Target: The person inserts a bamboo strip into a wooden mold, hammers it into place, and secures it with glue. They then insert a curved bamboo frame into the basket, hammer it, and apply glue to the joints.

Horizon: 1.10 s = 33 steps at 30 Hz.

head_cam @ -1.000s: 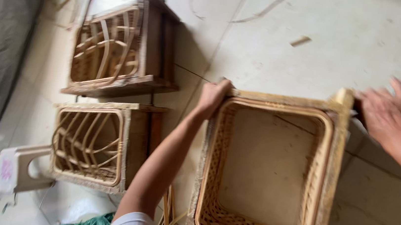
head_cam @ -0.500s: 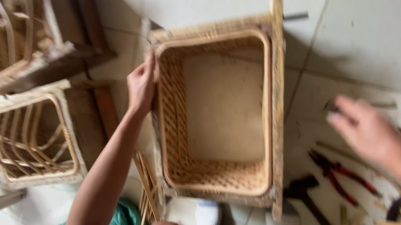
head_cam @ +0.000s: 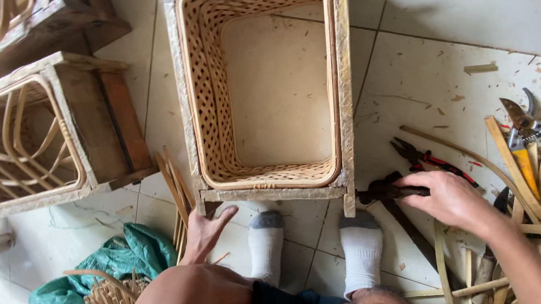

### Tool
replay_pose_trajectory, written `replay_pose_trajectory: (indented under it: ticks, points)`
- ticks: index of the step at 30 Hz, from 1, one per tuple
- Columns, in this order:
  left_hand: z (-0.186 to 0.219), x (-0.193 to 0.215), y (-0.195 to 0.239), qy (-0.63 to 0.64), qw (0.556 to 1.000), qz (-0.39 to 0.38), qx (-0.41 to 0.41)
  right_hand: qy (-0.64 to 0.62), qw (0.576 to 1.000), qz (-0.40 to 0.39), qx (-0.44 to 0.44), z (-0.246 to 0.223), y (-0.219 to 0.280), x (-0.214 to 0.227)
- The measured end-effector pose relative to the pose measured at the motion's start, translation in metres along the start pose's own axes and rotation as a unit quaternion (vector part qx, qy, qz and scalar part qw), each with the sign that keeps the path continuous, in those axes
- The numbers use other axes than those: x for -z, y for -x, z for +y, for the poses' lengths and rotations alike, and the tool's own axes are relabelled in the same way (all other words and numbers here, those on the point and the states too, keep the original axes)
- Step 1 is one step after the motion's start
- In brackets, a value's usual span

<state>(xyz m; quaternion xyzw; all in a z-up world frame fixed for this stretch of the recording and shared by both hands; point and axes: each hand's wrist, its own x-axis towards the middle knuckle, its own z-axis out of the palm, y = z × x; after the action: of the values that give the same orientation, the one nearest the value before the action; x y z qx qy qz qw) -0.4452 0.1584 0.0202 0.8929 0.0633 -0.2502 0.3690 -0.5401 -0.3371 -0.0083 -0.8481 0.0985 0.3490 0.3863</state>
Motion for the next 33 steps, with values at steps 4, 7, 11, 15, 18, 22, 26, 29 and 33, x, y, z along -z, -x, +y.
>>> replay_pose_trajectory:
  ticks: [4,7,11,15,18,22,26,29,33]
  points:
    - [0.010,-0.012,-0.009,-0.023,0.994,0.096,-0.046,-0.009,0.994,-0.108,-0.024,-0.021,-0.020,-0.002]
    - [0.006,-0.014,-0.008,-0.023,0.989,0.121,-0.085,-0.052,0.990,-0.117,0.060,-0.026,-0.034,-0.013]
    - [0.004,-0.015,-0.010,-0.061,0.987,0.136,-0.051,-0.292,0.923,-0.247,-0.034,-0.012,-0.058,-0.025]
    - [0.005,-0.014,-0.011,-0.053,0.984,0.148,-0.080,-0.010,0.938,-0.331,-0.103,-0.009,-0.086,-0.046]
    - [0.011,-0.008,-0.011,-0.038,0.984,0.151,-0.090,0.154,0.983,-0.068,0.074,-0.011,-0.069,-0.068]
    - [0.023,0.000,-0.006,-0.025,0.987,0.126,-0.097,0.283,0.952,0.112,-0.023,-0.002,-0.026,-0.108]
    - [0.028,0.006,0.002,-0.012,0.991,0.123,-0.051,0.189,0.981,0.030,-0.005,0.021,-0.057,-0.103]
    - [0.030,0.005,0.000,-0.026,0.990,0.123,-0.070,0.076,0.974,-0.184,-0.111,0.036,-0.101,-0.088]
    - [0.021,0.009,-0.005,-0.038,0.985,0.126,-0.108,0.359,0.928,0.097,-0.024,0.039,-0.064,-0.114]
